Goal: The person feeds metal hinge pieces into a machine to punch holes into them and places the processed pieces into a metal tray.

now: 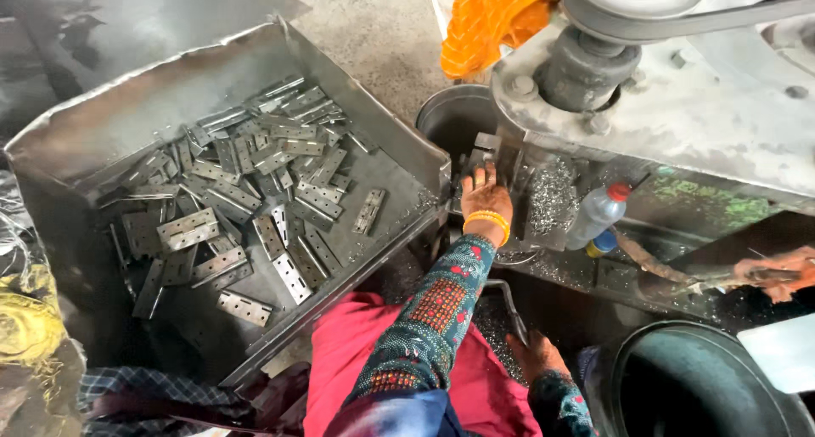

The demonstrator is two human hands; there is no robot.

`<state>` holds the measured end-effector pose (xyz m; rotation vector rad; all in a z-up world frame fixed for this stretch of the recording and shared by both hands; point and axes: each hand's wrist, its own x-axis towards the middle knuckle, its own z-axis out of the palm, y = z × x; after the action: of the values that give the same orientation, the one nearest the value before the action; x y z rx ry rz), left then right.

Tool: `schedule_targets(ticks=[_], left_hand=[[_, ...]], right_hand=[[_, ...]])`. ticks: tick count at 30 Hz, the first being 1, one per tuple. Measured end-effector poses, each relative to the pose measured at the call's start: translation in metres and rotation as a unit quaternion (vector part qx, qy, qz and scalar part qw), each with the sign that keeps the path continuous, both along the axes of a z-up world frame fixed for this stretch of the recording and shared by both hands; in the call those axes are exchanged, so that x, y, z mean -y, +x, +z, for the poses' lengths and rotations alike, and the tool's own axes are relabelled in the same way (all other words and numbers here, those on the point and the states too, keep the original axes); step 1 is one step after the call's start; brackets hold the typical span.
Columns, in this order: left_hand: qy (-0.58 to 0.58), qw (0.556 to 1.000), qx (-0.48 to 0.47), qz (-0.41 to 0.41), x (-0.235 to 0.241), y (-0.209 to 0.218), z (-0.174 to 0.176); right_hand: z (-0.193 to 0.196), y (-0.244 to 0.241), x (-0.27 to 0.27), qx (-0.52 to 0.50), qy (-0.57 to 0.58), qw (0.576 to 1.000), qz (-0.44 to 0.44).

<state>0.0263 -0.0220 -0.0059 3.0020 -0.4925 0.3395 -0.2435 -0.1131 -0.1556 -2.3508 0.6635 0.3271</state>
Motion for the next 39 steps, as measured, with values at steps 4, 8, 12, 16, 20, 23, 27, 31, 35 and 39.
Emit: schedule_targets(ticks=[4,8,12,16,20,23,27,31,35,39], left_hand=[[0.047,0.995,-0.082,-0.030,-0.016,-0.023,0.026],[-0.041,0.996,-0.002,-0.076,-0.053,-0.081,0.004],[-0.130,0.962,0.115,-0.211,-0.096,-0.102,-0.005],[-0.300,0.937,0.106,-0.146,-0.068,-0.084,0.038],[-0.178,0.965,0.165,-0.101,-0.014,-0.073,0.062],[-0.054,0.993,0.057,-0.082,-0.005,-0.074,0.042],[-0.136,0.988,0.002,-0.072,-0.035,-0.081,0.014],[-0.053,0.994,0.023,-0.096,-0.056,-0.087,0.004],[0.008,0.994,-0.085,-0.068,-0.037,-0.069,0.016],[0.033,0.996,-0.076,-0.042,-0.025,-0.055,0.027]], right_hand=[[0.089,0.015,-0.012,0.059,-0.100,0.993,-0.014],[0.177,0.030,-0.018,0.303,-0.143,0.939,-0.073],[0.197,0.028,-0.027,0.275,-0.100,0.952,-0.087],[0.193,0.029,-0.028,0.308,-0.137,0.939,-0.065],[0.187,0.028,-0.027,0.269,-0.129,0.952,-0.071],[0.184,0.027,-0.024,0.259,-0.077,0.961,-0.065],[0.175,0.026,-0.019,0.223,-0.071,0.969,-0.081],[0.166,0.042,-0.012,0.154,-0.097,0.983,0.002],[0.135,0.040,-0.001,0.061,-0.092,0.993,0.052],[0.054,0.019,0.001,0.048,-0.077,0.995,0.041]])
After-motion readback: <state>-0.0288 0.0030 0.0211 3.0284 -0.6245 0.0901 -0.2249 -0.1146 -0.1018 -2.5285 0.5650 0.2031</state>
